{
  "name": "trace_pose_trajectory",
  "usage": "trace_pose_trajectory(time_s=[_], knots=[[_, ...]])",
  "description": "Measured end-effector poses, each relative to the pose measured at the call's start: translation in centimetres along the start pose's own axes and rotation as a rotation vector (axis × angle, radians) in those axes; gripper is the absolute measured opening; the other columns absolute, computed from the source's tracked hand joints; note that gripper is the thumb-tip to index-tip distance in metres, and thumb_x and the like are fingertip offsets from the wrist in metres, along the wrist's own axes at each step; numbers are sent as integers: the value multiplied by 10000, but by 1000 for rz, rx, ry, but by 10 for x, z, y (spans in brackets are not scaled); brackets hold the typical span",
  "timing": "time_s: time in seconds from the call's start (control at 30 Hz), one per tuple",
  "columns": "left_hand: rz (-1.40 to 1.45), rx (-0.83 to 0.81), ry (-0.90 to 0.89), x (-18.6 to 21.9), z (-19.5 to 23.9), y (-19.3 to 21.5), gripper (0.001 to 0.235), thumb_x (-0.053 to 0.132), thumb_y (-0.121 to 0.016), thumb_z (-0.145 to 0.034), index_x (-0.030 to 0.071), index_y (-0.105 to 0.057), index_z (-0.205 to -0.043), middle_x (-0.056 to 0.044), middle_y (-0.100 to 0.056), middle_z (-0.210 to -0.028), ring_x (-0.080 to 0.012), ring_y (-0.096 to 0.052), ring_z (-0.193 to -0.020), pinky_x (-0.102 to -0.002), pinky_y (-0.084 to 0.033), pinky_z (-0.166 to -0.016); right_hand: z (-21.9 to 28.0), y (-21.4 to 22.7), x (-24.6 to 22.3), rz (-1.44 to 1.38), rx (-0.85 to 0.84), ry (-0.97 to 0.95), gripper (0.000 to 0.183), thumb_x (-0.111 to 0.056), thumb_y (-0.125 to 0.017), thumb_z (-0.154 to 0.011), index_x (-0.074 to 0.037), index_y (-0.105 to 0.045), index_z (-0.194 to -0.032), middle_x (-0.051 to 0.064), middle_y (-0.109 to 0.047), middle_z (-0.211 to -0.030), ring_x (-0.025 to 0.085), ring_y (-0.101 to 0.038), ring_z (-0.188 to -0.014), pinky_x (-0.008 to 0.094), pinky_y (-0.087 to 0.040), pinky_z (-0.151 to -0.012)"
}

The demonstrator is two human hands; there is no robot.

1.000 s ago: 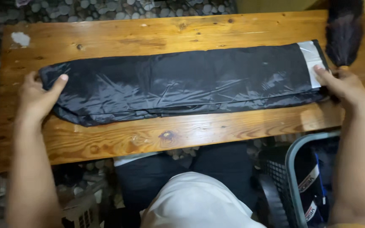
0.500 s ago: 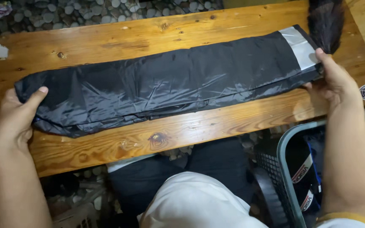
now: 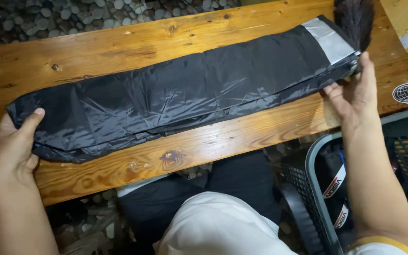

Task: The person uses a feather duster to clean a black garment laid out on a wooden table. They then fold the garment neatly into a compact rectangular shape.

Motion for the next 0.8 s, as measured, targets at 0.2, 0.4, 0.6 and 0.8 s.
trace_pose_trajectory(time_s=[0.2, 0.4, 0.6, 0.8], knots=[[1, 18, 42, -3, 7, 1, 287, 289, -706, -1007, 336, -617, -1276, 104, -726, -1211, -41, -718, -1020, -280, -629, -865, -70, 36, 21, 233, -43, 44, 312, -356, -816, -961, -357, -591, -1177, -58, -360, -572, 105, -539, -685, 357, -531, -583], [167, 28, 65, 13, 29, 7, 371, 250, -618, -907, 250, -659, -1276, 73, -720, -1287, -84, -723, -1169, -270, -616, -978, -53, 14, 29, 255, -34, -16, 205, -370, -678, -968, -231, -634, -1112, 36, -741, -1187, 193, -751, -1059, 391, -673, -976], [258, -372, -23, 66, 95, -38, 799, 86, -427, -858, 94, -345, -1652, -189, -488, -1494, -308, -519, -1278, -435, -431, -1112, -1, -30, 49, 257, -174, -26, 192, -227, -705, -1001, -136, -557, -920, -26, -585, -727, 212, -688, -840, 513, -692, -927], [72, -622, -332, 115, 175, -81, 799, 134, -596, -765, -43, -392, -1517, -185, -479, -1577, -269, -521, -1381, -384, -414, -1173, -39, -60, 110, 371, -240, 88, 378, -277, -765, -891, -193, -569, -1203, 15, -699, -1109, 156, -723, -812, 363, -611, -552]])
Point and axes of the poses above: each hand's wrist, its own z-axis away from the middle knuckle, its own y-axis out of the back of the hand, x = y × z, the point moved 8 cm from there along -z, towards the middle knuckle
